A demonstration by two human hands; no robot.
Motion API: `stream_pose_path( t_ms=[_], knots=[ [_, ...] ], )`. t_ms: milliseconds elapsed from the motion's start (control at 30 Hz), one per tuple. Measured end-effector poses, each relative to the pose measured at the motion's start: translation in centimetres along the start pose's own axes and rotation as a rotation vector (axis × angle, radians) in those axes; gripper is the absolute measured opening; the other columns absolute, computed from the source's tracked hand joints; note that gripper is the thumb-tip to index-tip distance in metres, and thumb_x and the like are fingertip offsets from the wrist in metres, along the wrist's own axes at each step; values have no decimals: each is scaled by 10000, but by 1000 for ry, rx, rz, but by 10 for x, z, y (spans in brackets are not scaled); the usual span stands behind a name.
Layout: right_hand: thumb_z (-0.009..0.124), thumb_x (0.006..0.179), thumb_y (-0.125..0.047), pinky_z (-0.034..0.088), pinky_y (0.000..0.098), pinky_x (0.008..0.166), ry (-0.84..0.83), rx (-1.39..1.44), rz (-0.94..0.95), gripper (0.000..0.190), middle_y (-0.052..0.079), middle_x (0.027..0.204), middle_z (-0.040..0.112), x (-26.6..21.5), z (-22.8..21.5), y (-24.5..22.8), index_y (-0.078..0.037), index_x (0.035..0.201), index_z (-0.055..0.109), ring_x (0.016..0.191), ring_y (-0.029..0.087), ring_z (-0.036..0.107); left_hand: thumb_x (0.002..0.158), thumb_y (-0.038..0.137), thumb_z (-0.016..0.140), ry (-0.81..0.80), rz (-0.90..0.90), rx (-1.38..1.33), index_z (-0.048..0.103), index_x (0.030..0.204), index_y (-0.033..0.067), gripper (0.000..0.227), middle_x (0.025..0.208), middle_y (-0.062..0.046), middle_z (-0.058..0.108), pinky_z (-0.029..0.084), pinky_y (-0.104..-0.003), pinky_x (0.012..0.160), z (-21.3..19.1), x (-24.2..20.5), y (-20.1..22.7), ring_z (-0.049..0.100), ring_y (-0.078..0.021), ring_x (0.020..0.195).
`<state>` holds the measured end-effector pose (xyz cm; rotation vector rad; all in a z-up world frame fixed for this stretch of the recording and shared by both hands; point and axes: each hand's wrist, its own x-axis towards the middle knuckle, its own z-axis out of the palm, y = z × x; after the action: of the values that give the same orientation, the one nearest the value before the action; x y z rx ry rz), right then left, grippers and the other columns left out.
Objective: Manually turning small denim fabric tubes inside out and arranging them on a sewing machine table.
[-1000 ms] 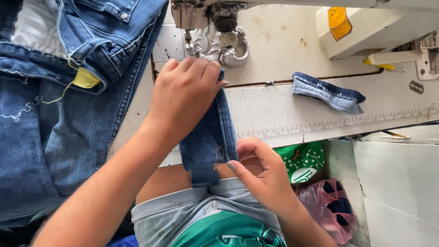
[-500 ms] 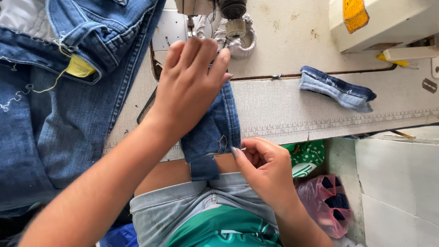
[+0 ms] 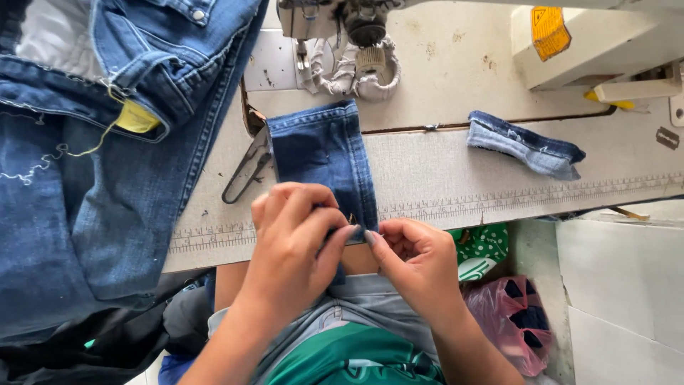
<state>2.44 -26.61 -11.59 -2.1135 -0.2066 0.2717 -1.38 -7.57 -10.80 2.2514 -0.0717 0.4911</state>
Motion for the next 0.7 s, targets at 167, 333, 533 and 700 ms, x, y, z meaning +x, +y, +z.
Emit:
stream_pose_path(
  t_ms=[167,333,533,700],
  knots=[
    [787,854,-162,485,184,501,-2,46,-9,133,2,693,705,1,2,3,-34,848,753,559,46,576,984,115,645,124,-29,9,678,903,88,91,1024,-92,635,325,-436,918,-67,0,-16,590,-268,1014],
    [770,873,-155,510,187,446,-34,103,31,135,10,686,692,1,0,-3,-29,858,725,465,82,641,1099,-154,857,320,-180,514,590,1385,-228,399,1399,-372,603,443,-513,942,-113,-36,-26,517,-425,995],
    [762,885,-105,496,194,437,-97,249,132,132,26,708,659,3,-2,0,-8,952,703,454,106,629,837,421,807,60,-390,205,706,1189,175,442,1129,-51,572,341,-454,904,-20,-51,16,535,-264,1057],
    [738,905,-103,503,197,439,-141,240,101,123,27,743,633,6,-7,3,5,955,709,460,108,620,906,215,758,224,-280,-24,674,981,115,150,1049,-59,654,373,-407,956,-11,-34,18,579,-265,1013]
  ],
)
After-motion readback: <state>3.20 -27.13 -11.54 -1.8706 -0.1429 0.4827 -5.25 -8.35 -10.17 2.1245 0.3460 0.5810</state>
